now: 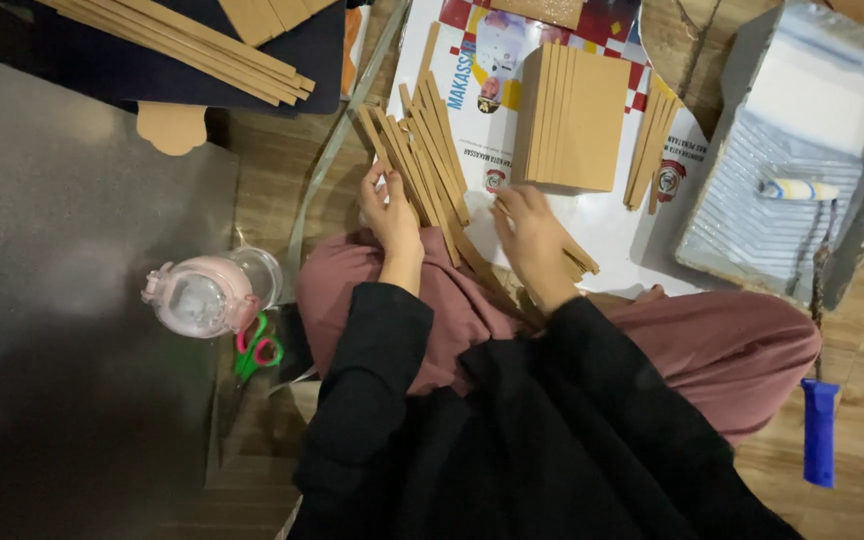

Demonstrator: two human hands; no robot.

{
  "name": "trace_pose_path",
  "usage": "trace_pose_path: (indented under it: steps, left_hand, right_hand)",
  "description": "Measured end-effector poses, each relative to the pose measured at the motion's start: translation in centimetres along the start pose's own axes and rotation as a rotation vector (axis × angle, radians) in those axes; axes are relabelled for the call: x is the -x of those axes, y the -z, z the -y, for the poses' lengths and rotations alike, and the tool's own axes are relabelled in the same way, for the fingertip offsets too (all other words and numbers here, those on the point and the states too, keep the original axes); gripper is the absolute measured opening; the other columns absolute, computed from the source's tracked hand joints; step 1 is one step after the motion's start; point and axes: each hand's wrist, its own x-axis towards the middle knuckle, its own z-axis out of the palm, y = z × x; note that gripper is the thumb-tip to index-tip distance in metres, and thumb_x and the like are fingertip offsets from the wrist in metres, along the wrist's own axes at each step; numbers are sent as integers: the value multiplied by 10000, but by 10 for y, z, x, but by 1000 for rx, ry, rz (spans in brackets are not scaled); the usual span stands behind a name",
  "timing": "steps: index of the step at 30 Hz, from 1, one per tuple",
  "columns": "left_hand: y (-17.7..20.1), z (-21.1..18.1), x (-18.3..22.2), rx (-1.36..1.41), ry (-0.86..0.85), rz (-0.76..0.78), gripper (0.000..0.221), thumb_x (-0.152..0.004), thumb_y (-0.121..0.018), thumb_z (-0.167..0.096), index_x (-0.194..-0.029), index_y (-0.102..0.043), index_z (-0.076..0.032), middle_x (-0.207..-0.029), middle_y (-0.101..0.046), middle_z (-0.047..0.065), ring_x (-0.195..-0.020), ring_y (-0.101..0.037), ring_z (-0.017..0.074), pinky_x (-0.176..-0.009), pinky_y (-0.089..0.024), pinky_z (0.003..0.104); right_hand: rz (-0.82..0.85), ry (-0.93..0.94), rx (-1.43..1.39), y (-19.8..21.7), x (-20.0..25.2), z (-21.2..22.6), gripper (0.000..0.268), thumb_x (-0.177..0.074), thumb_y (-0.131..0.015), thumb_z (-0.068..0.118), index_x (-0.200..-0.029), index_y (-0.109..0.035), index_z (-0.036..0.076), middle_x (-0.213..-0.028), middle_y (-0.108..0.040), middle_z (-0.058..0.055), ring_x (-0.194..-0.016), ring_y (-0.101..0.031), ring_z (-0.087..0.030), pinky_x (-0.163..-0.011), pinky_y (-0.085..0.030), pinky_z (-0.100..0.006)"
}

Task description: The person is sorting and aligning thin cardboard strips into a stack while sitting on the floor.

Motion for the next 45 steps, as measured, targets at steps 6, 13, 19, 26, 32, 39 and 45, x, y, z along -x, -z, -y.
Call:
trace_pose_path:
  steps: [6, 13, 19, 26, 32, 39, 45]
  left_hand:
    - [2, -4, 1, 7, 7, 13, 280, -834, -581, -239, -1099, -575, -149, -1190, -497, 106, -1072, -524, 327, -951, -365, 446]
    - [-4, -5, 1, 115, 56, 49, 270, -848, -570, -173, -1112, -551, -125, -1230, -479, 119, -1087, -518, 301, -966, -365, 440]
    - [-1, -5, -3, 176, 121, 101, 310, -872, -556, -201, -1177, -520, -153, -1210, -471, 122, -1113, -503, 287, -925, -409, 453]
    - [-4, -12, 10, 90, -72, 150, 247, -839, -626, -207, -1071, -577, -139, -958, -568, 36, -833, -563, 140, -694, -501, 301]
    - [1, -23, 18, 201, -59, 303, 133, -826, -649, -152, -923, -660, -61, -731, -594, 29, -655, -579, 83, -564, -541, 252]
    - [0, -14, 18, 223, -56, 396, 234, -807, -680, -138, -983, -635, 9, -663, -590, 99, -508, -613, 141, -451, -544, 239]
    - [0, -5, 17, 207, -50, 450, 207, -826, -666, -193, -953, -660, -30, -649, -601, 98, -522, -619, 139, -445, -555, 229]
  right_hand:
    - [176, -234, -25, -76, -53, 9, 233, -815, -602, 271, -999, -580, 129, -838, -567, -69, -753, -631, -296, -629, -519, -400]
    - [313, -488, -177, -95, -63, 6, 219, -765, -645, 354, -862, -578, 170, -804, -580, -25, -779, -638, -266, -643, -518, -395]
    - [196, -366, -157, -68, -48, 33, 142, -794, -599, 289, -850, -578, 160, -745, -591, -60, -716, -631, -312, -635, -505, -465]
    - [-139, -31, 102, -65, -31, 29, 142, -743, -646, 318, -766, -530, 241, -646, -496, 59, -662, -577, -145, -552, -471, -269]
    - [-240, 71, -127, -19, -31, 43, 129, -755, -700, 197, -783, -574, 190, -671, -559, 54, -642, -582, -141, -540, -466, -243]
    - [215, -538, -1045, -27, -9, 16, 76, -776, -659, 67, -840, -661, 28, -583, -599, -90, -444, -549, -125, -385, -447, -222]
    - [303, -612, -1187, -36, 6, 0, 69, -759, -658, 38, -818, -658, 3, -582, -601, -115, -451, -561, -132, -379, -439, -219]
